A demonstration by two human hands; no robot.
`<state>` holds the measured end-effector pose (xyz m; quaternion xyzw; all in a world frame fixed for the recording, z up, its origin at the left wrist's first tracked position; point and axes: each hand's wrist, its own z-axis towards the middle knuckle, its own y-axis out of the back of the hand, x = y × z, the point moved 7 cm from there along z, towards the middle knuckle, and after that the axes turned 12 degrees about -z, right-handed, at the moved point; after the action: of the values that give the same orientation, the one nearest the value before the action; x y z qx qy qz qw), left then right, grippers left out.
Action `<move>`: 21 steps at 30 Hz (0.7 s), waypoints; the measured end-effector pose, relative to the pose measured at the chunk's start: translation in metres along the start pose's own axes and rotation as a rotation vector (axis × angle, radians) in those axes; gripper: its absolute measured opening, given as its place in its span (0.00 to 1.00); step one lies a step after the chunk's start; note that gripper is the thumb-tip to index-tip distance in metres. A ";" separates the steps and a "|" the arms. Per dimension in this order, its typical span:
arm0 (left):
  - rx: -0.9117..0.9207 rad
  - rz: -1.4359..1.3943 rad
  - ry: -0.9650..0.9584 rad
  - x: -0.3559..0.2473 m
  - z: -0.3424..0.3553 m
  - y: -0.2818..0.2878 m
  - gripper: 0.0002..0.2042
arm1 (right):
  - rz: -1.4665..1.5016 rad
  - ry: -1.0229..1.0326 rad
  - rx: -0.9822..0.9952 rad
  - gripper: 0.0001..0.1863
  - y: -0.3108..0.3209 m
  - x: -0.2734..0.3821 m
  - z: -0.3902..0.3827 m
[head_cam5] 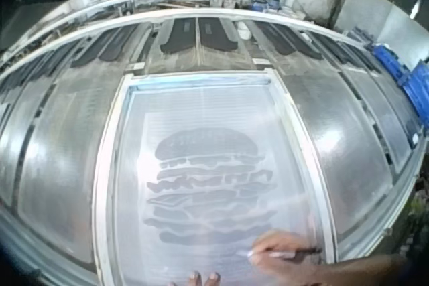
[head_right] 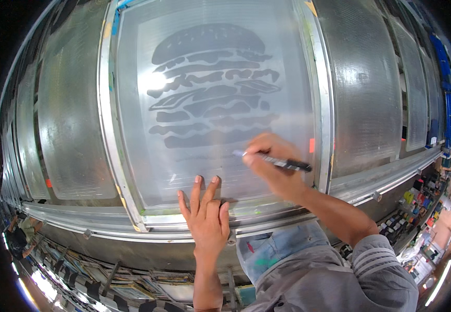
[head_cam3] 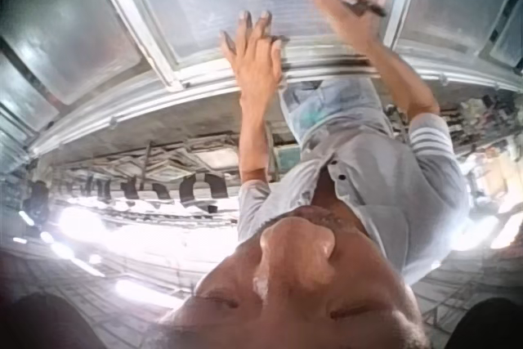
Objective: The person aligns a stencil with a burger graphic onto a drying rack, then writes on a screen frame with a marker. They move to a workbench and use a squeegee to spread blue ink across a screen printing frame.
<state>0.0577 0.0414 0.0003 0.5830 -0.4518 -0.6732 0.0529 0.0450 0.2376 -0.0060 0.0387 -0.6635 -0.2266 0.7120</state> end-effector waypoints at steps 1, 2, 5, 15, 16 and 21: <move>-0.004 0.005 -0.004 0.000 0.000 0.000 0.08 | 0.117 -0.086 -0.066 0.05 0.013 -0.006 0.003; -0.008 0.011 -0.007 0.000 -0.001 0.001 0.08 | 0.236 -0.172 -0.130 0.05 0.026 -0.012 0.004; -0.030 -0.026 -0.028 0.003 -0.003 0.002 0.08 | 0.443 -0.386 -0.399 0.04 0.067 -0.024 0.011; -0.001 0.021 0.016 0.003 -0.002 0.000 0.08 | 0.462 -0.357 -0.422 0.06 0.098 -0.040 0.123; 0.006 0.015 0.019 0.003 -0.003 0.001 0.08 | 0.457 -0.325 -0.398 0.06 0.096 -0.042 0.145; 0.047 0.012 0.068 0.004 -0.001 0.001 0.08 | 0.360 -0.260 -0.240 0.08 0.083 -0.063 0.240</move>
<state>0.0566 0.0375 -0.0019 0.6039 -0.4689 -0.6419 0.0583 -0.1647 0.3945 -0.0071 -0.1943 -0.7140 -0.1763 0.6491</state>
